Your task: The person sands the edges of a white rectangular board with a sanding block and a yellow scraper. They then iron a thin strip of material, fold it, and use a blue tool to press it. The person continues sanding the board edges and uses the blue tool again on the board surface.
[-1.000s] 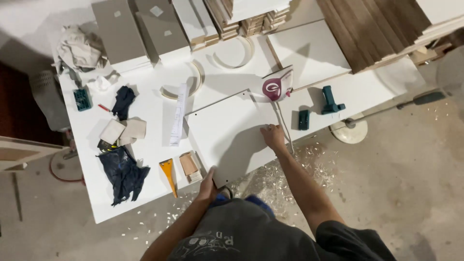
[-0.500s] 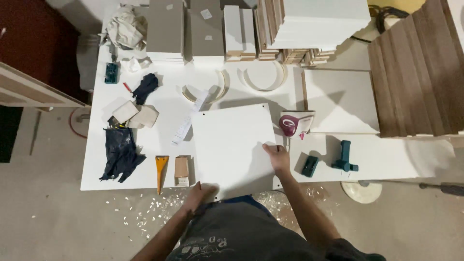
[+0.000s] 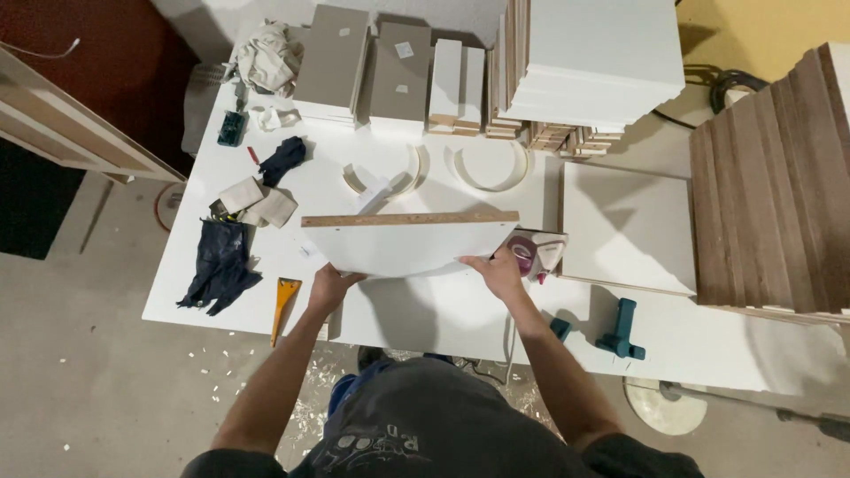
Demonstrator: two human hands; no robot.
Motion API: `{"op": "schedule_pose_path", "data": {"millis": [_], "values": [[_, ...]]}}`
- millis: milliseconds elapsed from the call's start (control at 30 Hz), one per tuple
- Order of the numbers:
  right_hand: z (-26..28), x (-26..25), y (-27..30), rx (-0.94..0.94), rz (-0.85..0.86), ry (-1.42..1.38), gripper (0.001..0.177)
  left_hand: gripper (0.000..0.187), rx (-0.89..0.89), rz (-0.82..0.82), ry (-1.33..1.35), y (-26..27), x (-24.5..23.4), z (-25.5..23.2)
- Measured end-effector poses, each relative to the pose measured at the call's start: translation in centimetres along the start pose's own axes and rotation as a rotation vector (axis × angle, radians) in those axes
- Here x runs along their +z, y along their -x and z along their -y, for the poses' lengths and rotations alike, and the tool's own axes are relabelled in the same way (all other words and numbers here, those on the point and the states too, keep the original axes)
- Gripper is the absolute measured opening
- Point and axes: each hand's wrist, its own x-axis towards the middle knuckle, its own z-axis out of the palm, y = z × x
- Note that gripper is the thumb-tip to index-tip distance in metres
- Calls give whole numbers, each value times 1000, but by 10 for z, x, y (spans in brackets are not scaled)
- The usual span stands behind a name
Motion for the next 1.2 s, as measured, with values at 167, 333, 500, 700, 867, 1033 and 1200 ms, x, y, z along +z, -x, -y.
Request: {"op": "schedule_pose_path", "data": {"millis": [167,333,500,700,867,1033,1200], "values": [[-90,19,-24,-27,-24,-36,57,71,-44,21,7,-4,1,6],[-99,20,-18,-38,-29,-41,57,65,-83,74,-87,3,-5,1],[-83,9,-8,-71,-27,-16,52,52,-29,126,-122,-26,10,50],[72,-42,38,-219,-186,-355,56,33,156,77,-247,-81,-50,60],[45,-49,29,-427,-178,-439,48,55,318,23,-310,-150,-51,8],[64,-48,27,-557,-210,-423,45,63,739,106,-268,-187,-18,0],[69,-49,34,-544,-221,-462,44,34,882,80,-440,-236,3,-6]]}}
